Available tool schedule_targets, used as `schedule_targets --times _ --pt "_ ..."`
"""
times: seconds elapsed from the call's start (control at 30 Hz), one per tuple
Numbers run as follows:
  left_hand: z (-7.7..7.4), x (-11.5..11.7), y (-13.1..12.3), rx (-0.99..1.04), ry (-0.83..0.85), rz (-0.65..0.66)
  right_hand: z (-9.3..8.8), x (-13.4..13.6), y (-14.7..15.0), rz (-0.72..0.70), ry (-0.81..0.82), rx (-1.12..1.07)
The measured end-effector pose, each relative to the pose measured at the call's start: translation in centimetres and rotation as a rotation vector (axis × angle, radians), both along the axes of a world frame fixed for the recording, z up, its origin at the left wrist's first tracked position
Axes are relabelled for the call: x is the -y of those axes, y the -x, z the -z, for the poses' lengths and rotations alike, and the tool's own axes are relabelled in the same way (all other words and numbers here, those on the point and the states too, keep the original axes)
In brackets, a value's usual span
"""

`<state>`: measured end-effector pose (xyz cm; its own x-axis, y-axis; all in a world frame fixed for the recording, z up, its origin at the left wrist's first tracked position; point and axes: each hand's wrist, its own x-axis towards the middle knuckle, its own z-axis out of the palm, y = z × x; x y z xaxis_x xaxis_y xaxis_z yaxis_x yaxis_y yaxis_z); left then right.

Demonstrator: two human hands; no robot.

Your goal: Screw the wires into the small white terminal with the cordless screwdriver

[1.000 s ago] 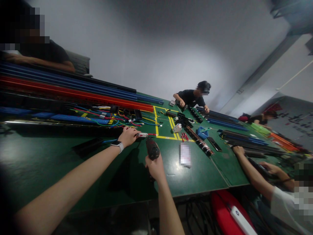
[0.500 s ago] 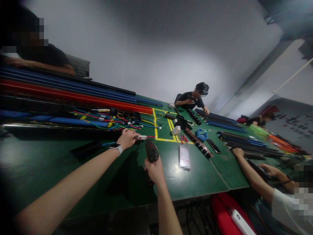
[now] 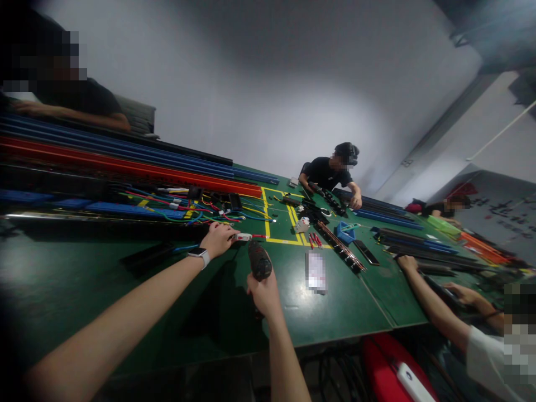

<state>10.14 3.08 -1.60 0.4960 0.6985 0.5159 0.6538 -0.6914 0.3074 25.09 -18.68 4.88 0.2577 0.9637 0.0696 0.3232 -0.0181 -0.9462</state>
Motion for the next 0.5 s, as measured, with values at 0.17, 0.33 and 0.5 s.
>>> schedule_targets --times 0.17,0.33,0.5 --pt "0.02 0.0 -0.01 -0.007 0.013 0.003 -0.04 -0.03 -0.08 -0.017 -0.003 -0.022" --pt "-0.09 0.05 0.03 0.003 0.012 -0.001 -0.03 -0.07 -0.11 -0.01 0.001 -0.003" --pt "-0.12 0.07 0.06 -0.01 0.004 0.004 0.01 0.02 -0.18 -0.012 0.007 -0.007"
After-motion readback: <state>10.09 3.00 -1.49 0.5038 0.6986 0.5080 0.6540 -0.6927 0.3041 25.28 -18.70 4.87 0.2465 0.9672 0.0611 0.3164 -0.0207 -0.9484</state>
